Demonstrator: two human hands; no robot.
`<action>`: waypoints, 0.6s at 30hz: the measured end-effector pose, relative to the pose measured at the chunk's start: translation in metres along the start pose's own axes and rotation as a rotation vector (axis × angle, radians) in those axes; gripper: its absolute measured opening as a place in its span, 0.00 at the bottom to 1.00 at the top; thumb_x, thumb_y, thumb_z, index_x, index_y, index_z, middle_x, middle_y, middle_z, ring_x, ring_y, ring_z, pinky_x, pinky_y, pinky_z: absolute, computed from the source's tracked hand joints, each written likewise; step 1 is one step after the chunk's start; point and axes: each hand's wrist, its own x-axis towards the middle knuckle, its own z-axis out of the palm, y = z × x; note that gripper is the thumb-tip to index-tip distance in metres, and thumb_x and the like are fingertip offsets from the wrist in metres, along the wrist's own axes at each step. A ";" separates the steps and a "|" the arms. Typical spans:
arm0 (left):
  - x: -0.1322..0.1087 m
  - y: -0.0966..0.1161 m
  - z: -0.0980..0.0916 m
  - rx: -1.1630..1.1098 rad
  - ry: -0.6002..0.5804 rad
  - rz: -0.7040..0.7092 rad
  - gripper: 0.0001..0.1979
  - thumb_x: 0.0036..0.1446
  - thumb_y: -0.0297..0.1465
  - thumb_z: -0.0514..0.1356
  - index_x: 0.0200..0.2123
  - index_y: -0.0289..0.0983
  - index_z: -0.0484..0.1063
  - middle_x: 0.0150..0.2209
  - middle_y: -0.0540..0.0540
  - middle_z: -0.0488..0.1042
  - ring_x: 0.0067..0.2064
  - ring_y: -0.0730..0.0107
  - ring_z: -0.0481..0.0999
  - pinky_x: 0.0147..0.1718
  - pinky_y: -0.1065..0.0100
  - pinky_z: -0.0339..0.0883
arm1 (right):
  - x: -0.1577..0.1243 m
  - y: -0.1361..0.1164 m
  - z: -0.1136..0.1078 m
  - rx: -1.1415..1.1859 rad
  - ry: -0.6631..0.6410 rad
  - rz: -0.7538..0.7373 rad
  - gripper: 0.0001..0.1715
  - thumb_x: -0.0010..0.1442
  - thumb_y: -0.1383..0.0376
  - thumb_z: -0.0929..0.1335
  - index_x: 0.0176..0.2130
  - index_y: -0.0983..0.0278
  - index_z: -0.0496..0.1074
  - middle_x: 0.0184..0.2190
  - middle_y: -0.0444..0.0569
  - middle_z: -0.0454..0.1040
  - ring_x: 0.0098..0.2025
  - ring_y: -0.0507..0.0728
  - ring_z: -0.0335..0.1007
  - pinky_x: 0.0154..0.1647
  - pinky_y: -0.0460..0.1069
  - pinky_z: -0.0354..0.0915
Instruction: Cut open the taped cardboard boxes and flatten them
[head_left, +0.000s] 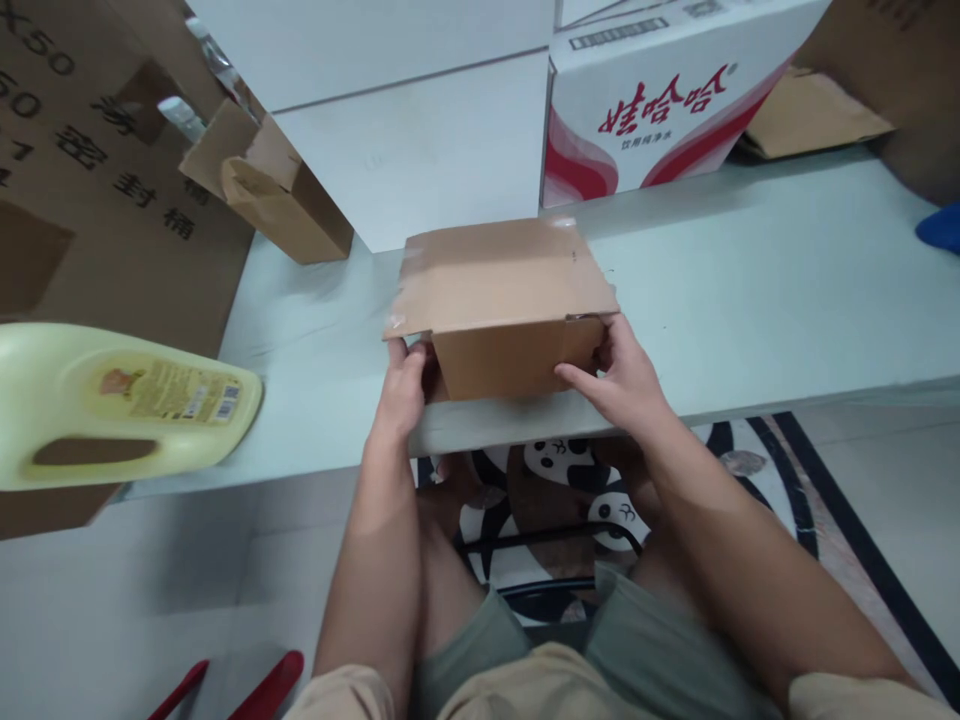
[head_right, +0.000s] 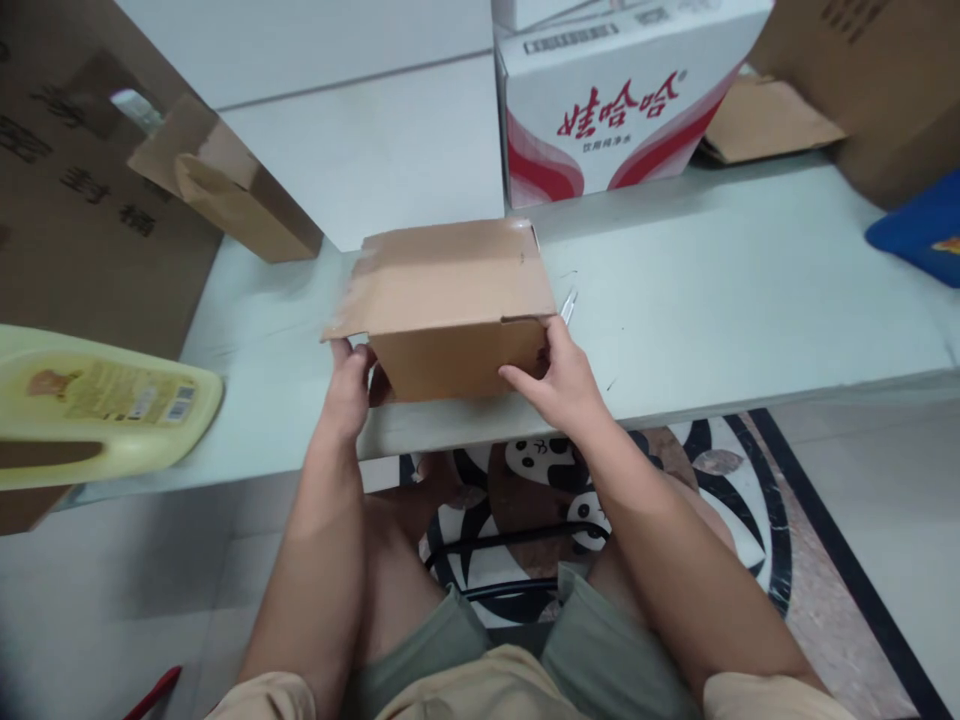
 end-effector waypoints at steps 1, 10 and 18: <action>0.001 0.000 0.001 -0.029 0.005 0.026 0.14 0.57 0.39 0.62 0.47 0.43 0.73 0.49 0.44 0.77 0.57 0.64 0.74 0.55 0.67 0.68 | 0.000 -0.001 -0.002 -0.014 0.020 0.002 0.34 0.52 0.56 0.72 0.55 0.62 0.63 0.42 0.52 0.77 0.38 0.60 0.75 0.39 0.56 0.73; -0.007 0.028 -0.006 -0.311 -0.116 -0.209 0.13 0.48 0.37 0.61 0.38 0.39 0.74 0.19 0.49 0.69 0.16 0.68 0.65 0.14 0.68 0.55 | 0.005 0.002 -0.008 0.300 0.245 0.067 0.27 0.60 0.41 0.65 0.35 0.60 0.73 0.34 0.49 0.77 0.42 0.61 0.75 0.42 0.55 0.72; -0.005 0.009 -0.010 -0.001 -0.059 -0.150 0.10 0.38 0.30 0.70 0.27 0.38 0.74 0.28 0.47 0.76 0.31 0.63 0.77 0.28 0.68 0.72 | 0.009 0.001 -0.005 0.540 0.308 0.206 0.21 0.53 0.49 0.71 0.41 0.60 0.76 0.41 0.49 0.80 0.50 0.65 0.75 0.52 0.60 0.72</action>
